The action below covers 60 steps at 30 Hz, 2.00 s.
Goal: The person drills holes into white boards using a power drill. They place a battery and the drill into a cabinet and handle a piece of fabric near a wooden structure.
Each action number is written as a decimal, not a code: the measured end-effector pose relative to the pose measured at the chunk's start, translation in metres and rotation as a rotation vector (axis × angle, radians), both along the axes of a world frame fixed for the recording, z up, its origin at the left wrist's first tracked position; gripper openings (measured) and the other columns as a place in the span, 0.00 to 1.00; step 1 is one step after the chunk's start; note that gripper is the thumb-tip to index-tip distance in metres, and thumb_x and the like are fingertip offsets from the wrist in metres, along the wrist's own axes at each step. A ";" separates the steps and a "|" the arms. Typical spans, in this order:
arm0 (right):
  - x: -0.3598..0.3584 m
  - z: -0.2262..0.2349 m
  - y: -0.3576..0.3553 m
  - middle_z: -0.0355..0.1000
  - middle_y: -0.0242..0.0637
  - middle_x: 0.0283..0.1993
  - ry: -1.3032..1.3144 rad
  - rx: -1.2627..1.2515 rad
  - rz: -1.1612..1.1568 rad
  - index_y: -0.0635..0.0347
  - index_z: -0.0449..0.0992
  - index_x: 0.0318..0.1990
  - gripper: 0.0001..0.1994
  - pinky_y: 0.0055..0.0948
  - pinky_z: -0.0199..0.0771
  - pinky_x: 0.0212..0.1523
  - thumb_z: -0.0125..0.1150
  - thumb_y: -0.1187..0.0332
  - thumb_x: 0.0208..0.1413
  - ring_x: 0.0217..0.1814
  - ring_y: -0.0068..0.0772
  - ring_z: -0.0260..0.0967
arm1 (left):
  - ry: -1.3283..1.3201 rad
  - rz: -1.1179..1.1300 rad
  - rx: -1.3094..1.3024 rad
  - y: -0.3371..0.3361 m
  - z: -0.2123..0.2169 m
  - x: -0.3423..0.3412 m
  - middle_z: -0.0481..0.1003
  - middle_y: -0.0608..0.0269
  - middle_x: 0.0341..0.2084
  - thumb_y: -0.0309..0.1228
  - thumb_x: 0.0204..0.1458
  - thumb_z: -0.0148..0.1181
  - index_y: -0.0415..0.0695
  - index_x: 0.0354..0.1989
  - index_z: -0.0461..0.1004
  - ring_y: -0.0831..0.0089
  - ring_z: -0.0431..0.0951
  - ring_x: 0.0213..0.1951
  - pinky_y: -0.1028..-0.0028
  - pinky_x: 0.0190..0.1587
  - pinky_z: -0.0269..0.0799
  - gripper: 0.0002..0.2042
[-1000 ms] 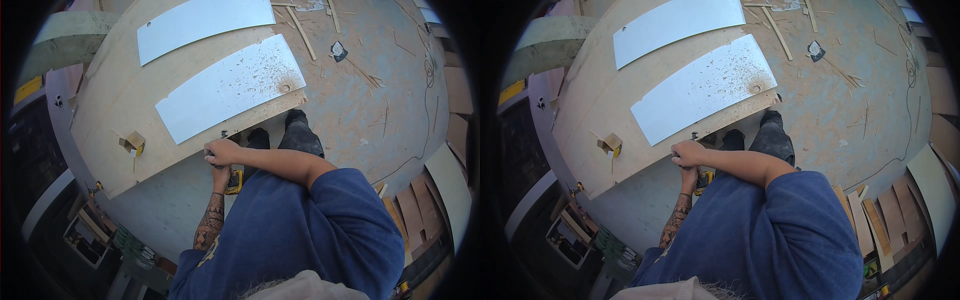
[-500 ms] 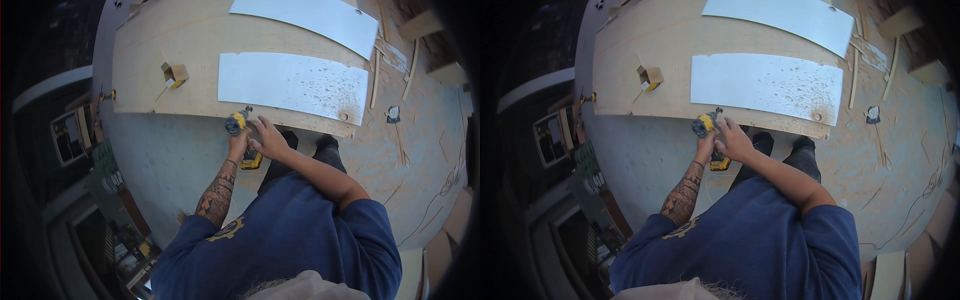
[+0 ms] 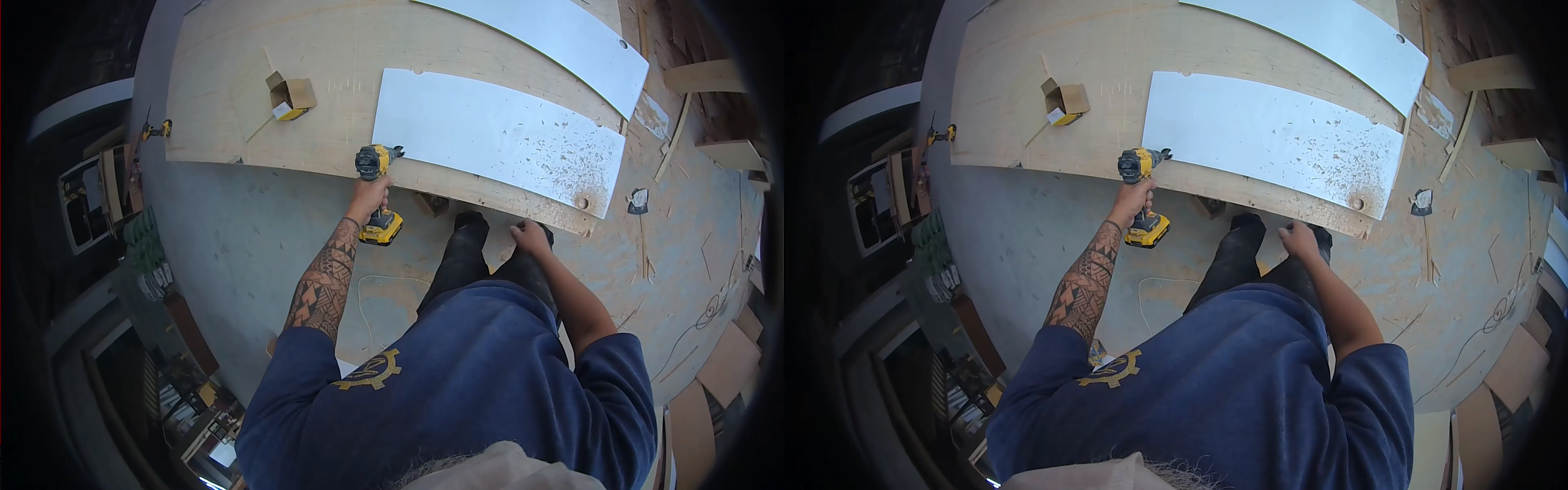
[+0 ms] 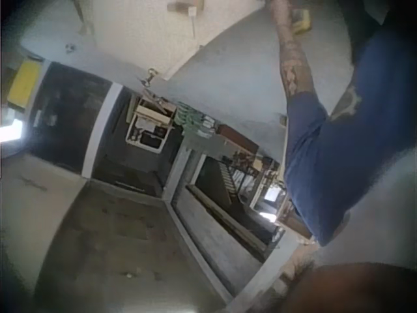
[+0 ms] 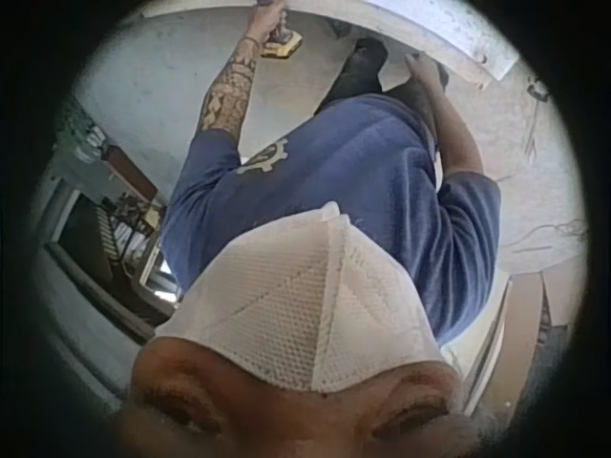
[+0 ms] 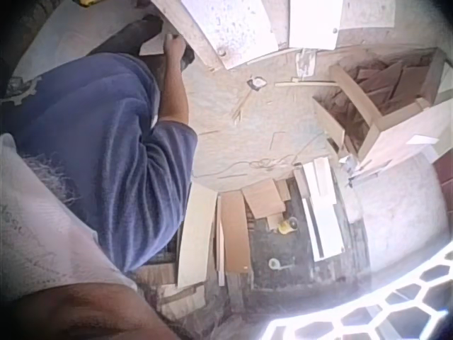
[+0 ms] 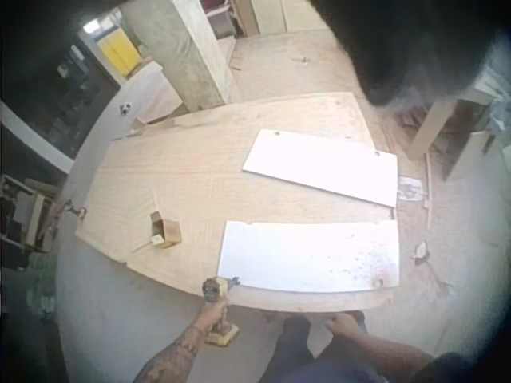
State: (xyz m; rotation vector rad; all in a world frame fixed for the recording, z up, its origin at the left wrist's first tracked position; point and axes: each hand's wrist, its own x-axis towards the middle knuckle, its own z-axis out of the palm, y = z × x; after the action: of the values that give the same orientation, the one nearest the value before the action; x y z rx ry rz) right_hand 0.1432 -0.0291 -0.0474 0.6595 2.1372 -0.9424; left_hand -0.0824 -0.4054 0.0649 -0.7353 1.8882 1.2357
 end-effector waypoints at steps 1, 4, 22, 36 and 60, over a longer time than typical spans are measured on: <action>-0.002 -0.001 0.001 0.81 0.55 0.48 -0.004 0.004 -0.010 0.66 0.81 0.48 0.23 0.47 0.76 0.58 0.64 0.53 0.58 0.54 0.56 0.79 | -0.002 -0.041 -0.029 -0.002 -0.001 -0.003 0.71 0.71 0.17 0.35 0.54 0.65 0.45 0.26 0.74 0.79 0.72 0.17 0.72 0.23 0.72 0.09; -0.013 -0.002 0.000 0.81 0.55 0.48 0.009 -0.008 -0.229 0.67 0.82 0.48 0.23 0.45 0.77 0.57 0.63 0.53 0.59 0.53 0.54 0.79 | -0.022 -0.117 -0.034 -0.007 -0.005 -0.014 0.72 0.71 0.17 0.35 0.53 0.66 0.44 0.26 0.75 0.79 0.72 0.18 0.72 0.23 0.72 0.10; 0.048 0.002 -0.068 0.81 0.55 0.48 0.069 -0.107 -0.546 0.67 0.81 0.51 0.23 0.43 0.76 0.56 0.62 0.53 0.62 0.53 0.52 0.80 | -0.034 -0.560 -0.109 -0.013 -0.014 -0.056 0.72 0.64 0.17 0.32 0.54 0.63 0.39 0.29 0.74 0.73 0.75 0.17 0.68 0.19 0.73 0.09; 0.161 -0.008 -0.107 0.80 0.39 0.40 0.230 -0.067 -0.880 0.68 0.80 0.50 0.21 0.32 0.74 0.46 0.61 0.55 0.64 0.40 0.29 0.74 | -0.056 -0.744 -0.146 -0.012 -0.009 -0.073 0.69 0.67 0.17 0.32 0.56 0.61 0.43 0.33 0.73 0.75 0.70 0.17 0.68 0.21 0.70 0.06; 0.324 -0.035 -0.268 0.79 0.39 0.40 0.034 0.003 -1.306 0.68 0.79 0.51 0.20 0.31 0.76 0.42 0.62 0.57 0.65 0.38 0.29 0.74 | -0.197 -0.703 0.023 -0.023 -0.018 -0.088 0.66 0.74 0.17 0.33 0.62 0.58 0.43 0.44 0.73 0.80 0.68 0.19 0.73 0.23 0.72 0.08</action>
State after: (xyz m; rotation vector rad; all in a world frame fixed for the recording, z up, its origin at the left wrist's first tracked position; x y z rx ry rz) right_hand 0.4672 -0.2972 -0.0826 2.1350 1.5485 -1.5421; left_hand -0.1699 -0.4283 0.0471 -0.1328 1.7368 0.7052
